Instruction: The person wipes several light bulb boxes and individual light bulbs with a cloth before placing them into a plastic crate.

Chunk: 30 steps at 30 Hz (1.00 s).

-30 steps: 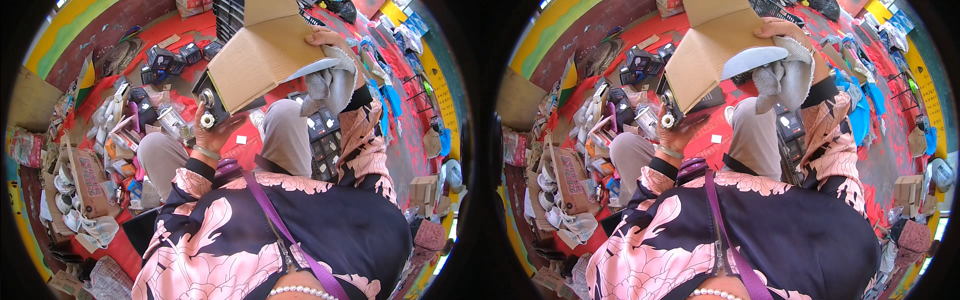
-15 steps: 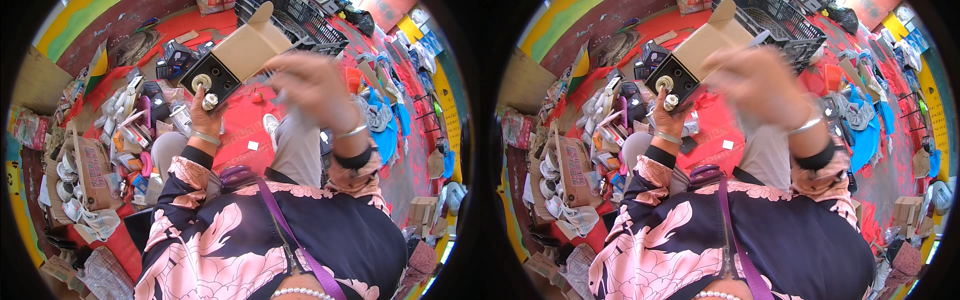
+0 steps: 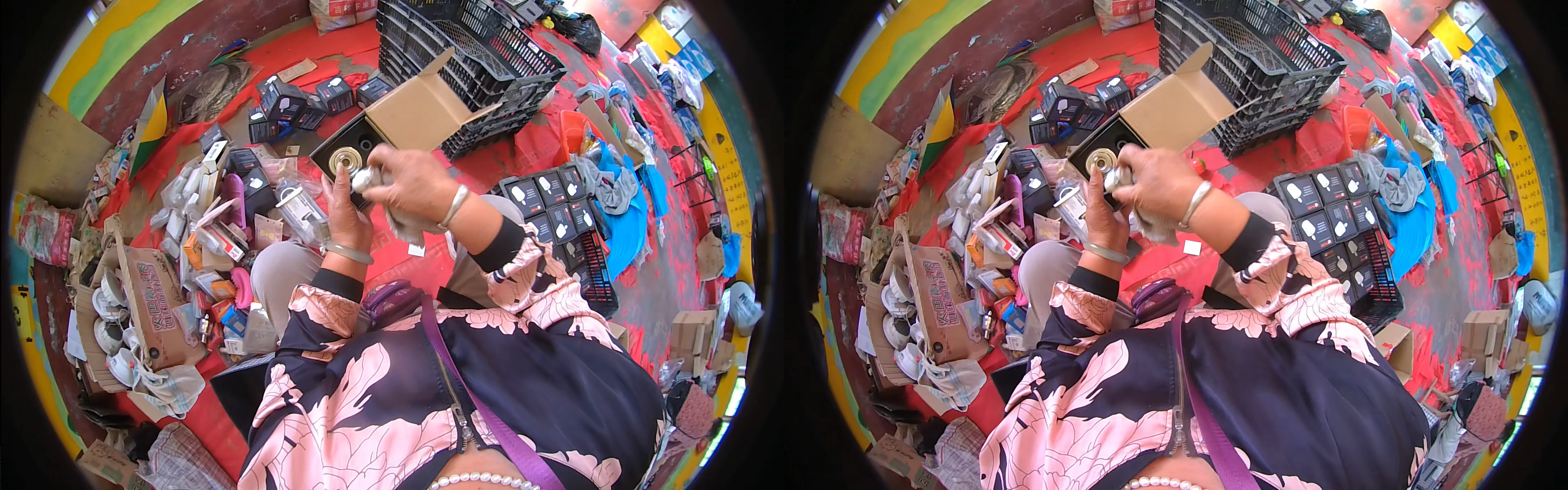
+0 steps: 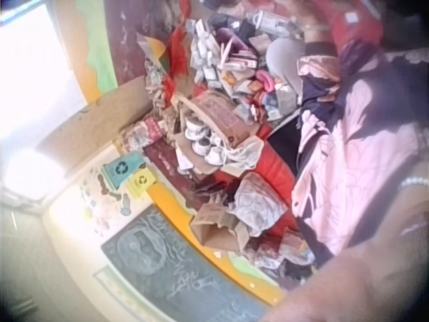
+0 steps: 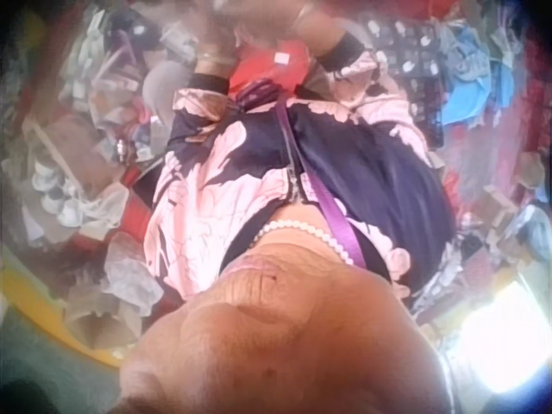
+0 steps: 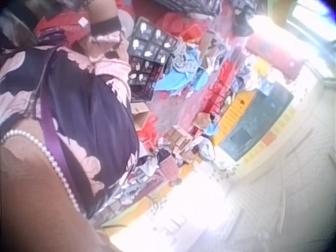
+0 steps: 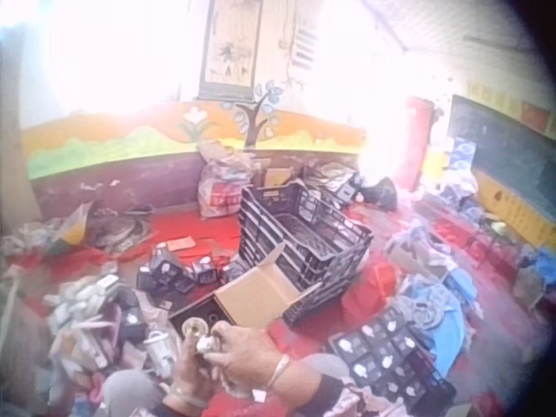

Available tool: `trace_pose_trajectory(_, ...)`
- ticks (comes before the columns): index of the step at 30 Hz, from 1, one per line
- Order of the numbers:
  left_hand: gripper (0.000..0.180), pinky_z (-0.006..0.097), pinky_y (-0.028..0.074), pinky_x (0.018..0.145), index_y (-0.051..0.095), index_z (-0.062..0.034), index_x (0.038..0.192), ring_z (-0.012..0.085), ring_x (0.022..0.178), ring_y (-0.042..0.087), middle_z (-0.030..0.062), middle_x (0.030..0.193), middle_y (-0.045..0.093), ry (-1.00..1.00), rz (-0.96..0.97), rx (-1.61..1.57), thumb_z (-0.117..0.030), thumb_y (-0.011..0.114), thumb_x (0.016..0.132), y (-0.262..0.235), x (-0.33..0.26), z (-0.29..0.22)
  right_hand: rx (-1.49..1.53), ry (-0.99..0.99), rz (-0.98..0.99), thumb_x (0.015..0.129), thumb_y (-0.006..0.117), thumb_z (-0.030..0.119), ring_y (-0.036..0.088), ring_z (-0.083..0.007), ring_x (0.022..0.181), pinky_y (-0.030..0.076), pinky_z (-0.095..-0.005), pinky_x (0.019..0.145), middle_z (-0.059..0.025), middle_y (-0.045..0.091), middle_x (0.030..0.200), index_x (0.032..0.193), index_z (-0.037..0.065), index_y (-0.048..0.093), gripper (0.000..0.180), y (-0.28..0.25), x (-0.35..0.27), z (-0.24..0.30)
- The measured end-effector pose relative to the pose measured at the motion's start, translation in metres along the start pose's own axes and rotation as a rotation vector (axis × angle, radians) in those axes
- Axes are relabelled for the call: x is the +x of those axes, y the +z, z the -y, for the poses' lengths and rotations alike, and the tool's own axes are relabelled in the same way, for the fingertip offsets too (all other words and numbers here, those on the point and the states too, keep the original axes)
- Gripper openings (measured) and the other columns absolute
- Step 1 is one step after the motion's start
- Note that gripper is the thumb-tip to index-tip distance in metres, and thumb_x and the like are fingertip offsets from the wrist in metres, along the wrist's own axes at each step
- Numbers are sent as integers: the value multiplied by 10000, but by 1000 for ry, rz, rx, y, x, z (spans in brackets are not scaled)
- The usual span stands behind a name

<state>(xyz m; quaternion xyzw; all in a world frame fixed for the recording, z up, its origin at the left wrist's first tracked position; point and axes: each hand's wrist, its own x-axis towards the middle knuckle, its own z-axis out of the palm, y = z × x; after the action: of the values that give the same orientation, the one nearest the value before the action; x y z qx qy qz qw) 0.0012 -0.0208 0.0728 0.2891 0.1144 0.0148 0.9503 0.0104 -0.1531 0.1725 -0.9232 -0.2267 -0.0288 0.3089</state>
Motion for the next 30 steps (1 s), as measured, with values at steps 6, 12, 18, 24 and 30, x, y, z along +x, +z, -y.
trace_pose_trajectory(6, 813, 323, 380, 993, 166, -25, 1442, 234, 1220, 429, 165, 1344, 388, 119, 123, 257, -296, 664, 859, -8, -2, 12, -284, 7, -222, 742, 710, 268, 635, -337, 793, 498, -414, 671, -148, 645, 849, 1065, 90, 549, 402, -29, 9, -12)
trace_pose_trajectory(12, 905, 315, 362, 978, 109, 12, 1434, 187, 1156, 459, 122, 1267, 475, 114, 135, 233, -322, 696, 833, 7, -2, 22, -553, 77, -19, 760, 692, 234, 633, -320, 832, 503, -402, 701, -141, 634, 944, 1121, 57, 509, 441, -13, 11, -18)
trace_pose_trajectory(18, 882, 321, 404, 946, 176, -9, 1425, 192, 1146, 470, 124, 1287, 453, -11, 66, 190, -354, 708, 813, 1, 1, 25, -366, 106, -9, 793, 645, 238, 629, -321, 880, 498, -391, 741, -133, 649, 936, 1034, 84, 597, 291, -16, 9, -33)
trace_pose_trajectory(24, 570, 344, 438, 898, 341, -89, 1362, 201, 1127, 497, 119, 1275, 447, 52, 120, 386, -157, 613, 866, -24, 8, 34, -526, -15, -22, 791, 581, 167, 643, -292, 818, 513, -371, 686, -109, 643, 846, 834, 101, 658, 110, -13, 11, -26)
trace_pose_trajectory(30, 439, 299, 443, 784, 440, -160, 1252, 172, 992, 563, 46, 1153, 536, 22, 90, 225, -287, 605, 866, -3, 2, 31, -706, -76, 58, 747, 596, 137, 662, -287, 762, 529, -363, 640, -122, 648, 811, 783, 62, 680, 118, -5, 18, -12)
